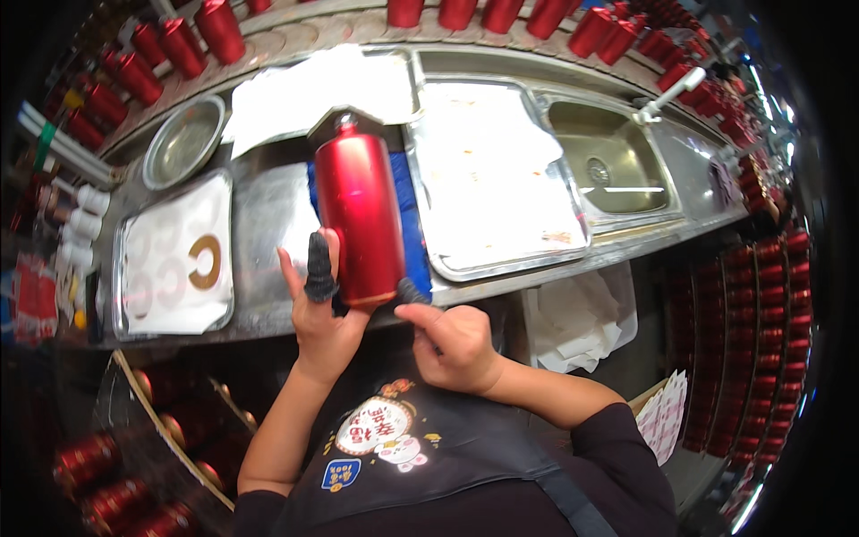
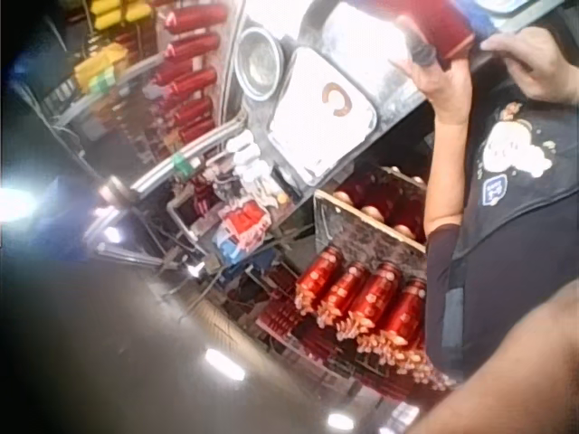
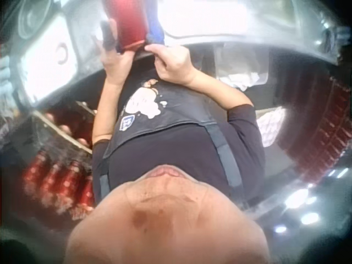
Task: The person applies gold crescent-shaped stickers to the necks of red cylindrical cans, then wipes the cans with a blue cloth. The person also handles sheets of printed labels and places them on a tray.
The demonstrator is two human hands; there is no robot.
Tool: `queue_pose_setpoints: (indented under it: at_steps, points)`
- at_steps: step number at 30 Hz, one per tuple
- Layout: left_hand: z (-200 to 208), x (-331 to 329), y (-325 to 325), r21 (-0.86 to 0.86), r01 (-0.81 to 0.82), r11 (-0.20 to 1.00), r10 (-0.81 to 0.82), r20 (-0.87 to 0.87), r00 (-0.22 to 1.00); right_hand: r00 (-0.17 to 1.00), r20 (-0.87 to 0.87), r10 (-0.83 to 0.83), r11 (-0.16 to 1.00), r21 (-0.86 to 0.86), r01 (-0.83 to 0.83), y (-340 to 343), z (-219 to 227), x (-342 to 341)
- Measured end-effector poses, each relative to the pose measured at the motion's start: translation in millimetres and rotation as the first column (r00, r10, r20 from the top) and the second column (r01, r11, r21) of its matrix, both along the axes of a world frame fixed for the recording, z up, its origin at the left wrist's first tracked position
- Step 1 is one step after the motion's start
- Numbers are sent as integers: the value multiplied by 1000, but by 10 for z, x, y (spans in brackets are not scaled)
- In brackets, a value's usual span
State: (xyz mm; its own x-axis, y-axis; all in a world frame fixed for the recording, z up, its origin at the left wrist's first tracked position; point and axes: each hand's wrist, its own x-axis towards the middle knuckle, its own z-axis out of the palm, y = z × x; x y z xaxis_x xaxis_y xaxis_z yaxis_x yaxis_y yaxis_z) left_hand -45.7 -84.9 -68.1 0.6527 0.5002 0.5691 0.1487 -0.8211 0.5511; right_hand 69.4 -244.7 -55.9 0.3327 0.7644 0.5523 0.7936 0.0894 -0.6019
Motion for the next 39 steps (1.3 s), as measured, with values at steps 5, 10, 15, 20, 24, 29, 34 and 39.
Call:
queue_pose_setpoints:
  at_steps: [5, 10, 15, 20, 24, 29, 34, 39]
  points:
    - [106, 80, -48, 101, 115, 988, -104, -103, 989, 983, 163, 83, 992, 80, -97, 18, 110, 131]
    - [91, 31, -72, 72, 56, 996, -50, -84, 995, 948, 176, 264, 935, -288, -207, 197, 270, -15]
    - [16, -33, -113, -158, 25, 987, -29, -24, 999, 934, -313, 172, 983, -2, -182, 18, 265, 274]
    - [-18, -74, -131, -236, 29, 971, -24, 21, 999, 805, 138, -577, 687, -450, 570, -587, 170, 1497]
    - [3, -104, -148, -276, 26, 961, -25, 7, 1000, 618, 298, -728, 411, -531, 741, -1183, 214, 1988]
    - [39, -95, -158, -304, 35, 952, -33, 12, 999, 629, 116, -769, 421, -649, 634, -1353, 43, 2077]
    - [86, -92, -160, -270, 38, 962, -40, 0, 999, 594, 91, -799, 400, -658, 638, -1280, -61, 2217]
    - [97, -85, -167, -246, 31, 969, -34, -9, 999, 559, 174, -810, 339, -640, 690, -1236, -26, 2226]
